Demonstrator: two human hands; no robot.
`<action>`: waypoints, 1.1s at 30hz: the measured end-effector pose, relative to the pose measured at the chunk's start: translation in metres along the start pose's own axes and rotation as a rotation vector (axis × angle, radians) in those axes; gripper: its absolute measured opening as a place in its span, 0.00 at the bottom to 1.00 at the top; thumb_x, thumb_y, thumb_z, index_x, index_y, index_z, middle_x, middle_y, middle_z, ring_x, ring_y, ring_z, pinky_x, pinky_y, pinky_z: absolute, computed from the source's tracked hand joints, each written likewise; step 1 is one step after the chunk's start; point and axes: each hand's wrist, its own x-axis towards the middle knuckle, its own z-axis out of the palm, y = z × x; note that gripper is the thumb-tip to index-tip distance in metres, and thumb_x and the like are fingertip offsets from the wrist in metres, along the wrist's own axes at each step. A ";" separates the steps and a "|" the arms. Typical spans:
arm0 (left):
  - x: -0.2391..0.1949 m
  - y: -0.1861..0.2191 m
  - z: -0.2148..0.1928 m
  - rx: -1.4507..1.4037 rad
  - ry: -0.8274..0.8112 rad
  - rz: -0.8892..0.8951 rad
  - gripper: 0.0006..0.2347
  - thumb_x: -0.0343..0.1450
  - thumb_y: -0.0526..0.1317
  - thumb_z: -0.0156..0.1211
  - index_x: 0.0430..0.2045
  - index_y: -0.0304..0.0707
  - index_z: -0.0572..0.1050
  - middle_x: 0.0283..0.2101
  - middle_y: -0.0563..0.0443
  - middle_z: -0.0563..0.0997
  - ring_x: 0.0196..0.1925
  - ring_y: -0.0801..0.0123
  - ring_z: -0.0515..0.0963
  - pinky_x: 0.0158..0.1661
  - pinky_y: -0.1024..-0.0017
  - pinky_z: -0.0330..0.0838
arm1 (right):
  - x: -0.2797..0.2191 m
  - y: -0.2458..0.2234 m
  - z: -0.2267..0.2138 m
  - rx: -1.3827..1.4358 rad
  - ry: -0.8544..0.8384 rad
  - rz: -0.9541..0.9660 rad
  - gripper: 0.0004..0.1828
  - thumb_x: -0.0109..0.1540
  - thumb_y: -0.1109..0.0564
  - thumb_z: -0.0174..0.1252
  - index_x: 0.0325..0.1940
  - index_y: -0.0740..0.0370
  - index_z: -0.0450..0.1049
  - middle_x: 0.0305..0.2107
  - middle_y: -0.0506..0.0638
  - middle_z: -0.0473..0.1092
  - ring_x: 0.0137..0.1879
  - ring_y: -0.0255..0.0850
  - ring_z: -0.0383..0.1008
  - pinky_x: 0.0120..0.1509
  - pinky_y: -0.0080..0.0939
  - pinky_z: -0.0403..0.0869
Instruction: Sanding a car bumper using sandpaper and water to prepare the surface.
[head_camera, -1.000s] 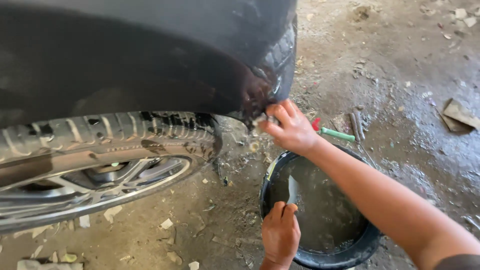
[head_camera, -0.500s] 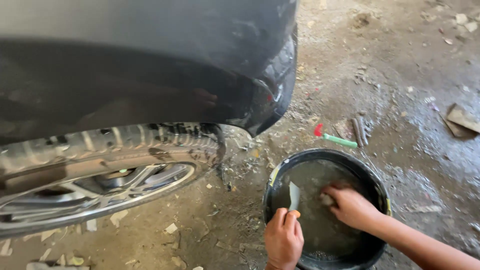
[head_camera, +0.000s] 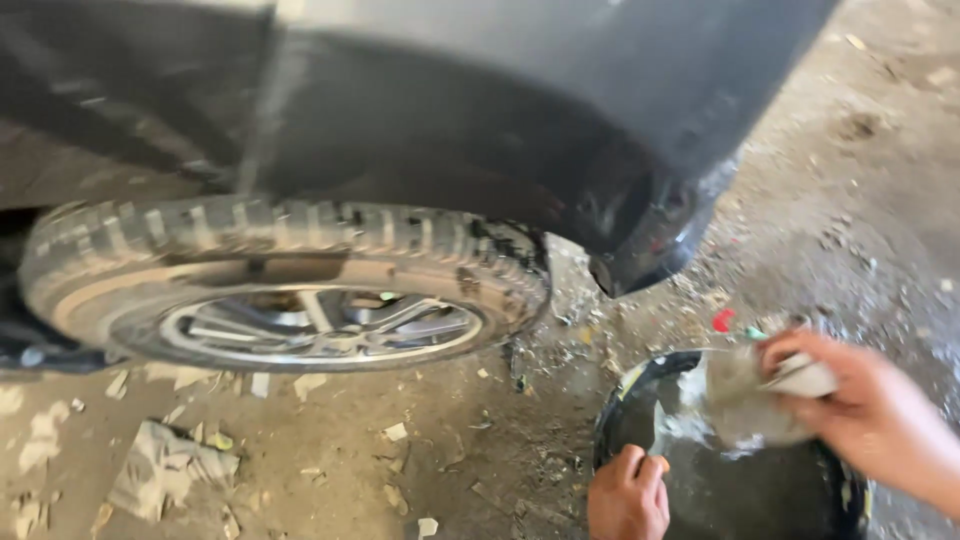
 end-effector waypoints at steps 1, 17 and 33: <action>-0.001 -0.002 0.001 -0.025 0.012 0.008 0.10 0.60 0.30 0.65 0.32 0.45 0.76 0.32 0.50 0.70 0.23 0.55 0.74 0.26 0.60 0.70 | -0.005 -0.033 -0.009 0.093 0.099 -0.287 0.25 0.45 0.76 0.62 0.44 0.59 0.79 0.40 0.50 0.81 0.45 0.43 0.81 0.49 0.42 0.80; -0.012 -0.024 0.029 0.001 0.093 0.090 0.08 0.61 0.32 0.64 0.29 0.43 0.73 0.32 0.48 0.68 0.22 0.57 0.71 0.24 0.62 0.69 | 0.032 -0.389 0.103 -0.483 1.175 -1.759 0.09 0.59 0.59 0.73 0.37 0.47 0.79 0.47 0.39 0.74 0.49 0.44 0.69 0.56 0.48 0.60; -0.010 -0.020 0.024 0.116 0.146 0.046 0.09 0.58 0.32 0.65 0.23 0.47 0.71 0.29 0.51 0.68 0.21 0.60 0.71 0.22 0.62 0.70 | 0.028 0.156 0.096 -0.126 0.223 -0.182 0.21 0.47 0.72 0.62 0.41 0.56 0.81 0.38 0.44 0.81 0.41 0.39 0.83 0.46 0.38 0.80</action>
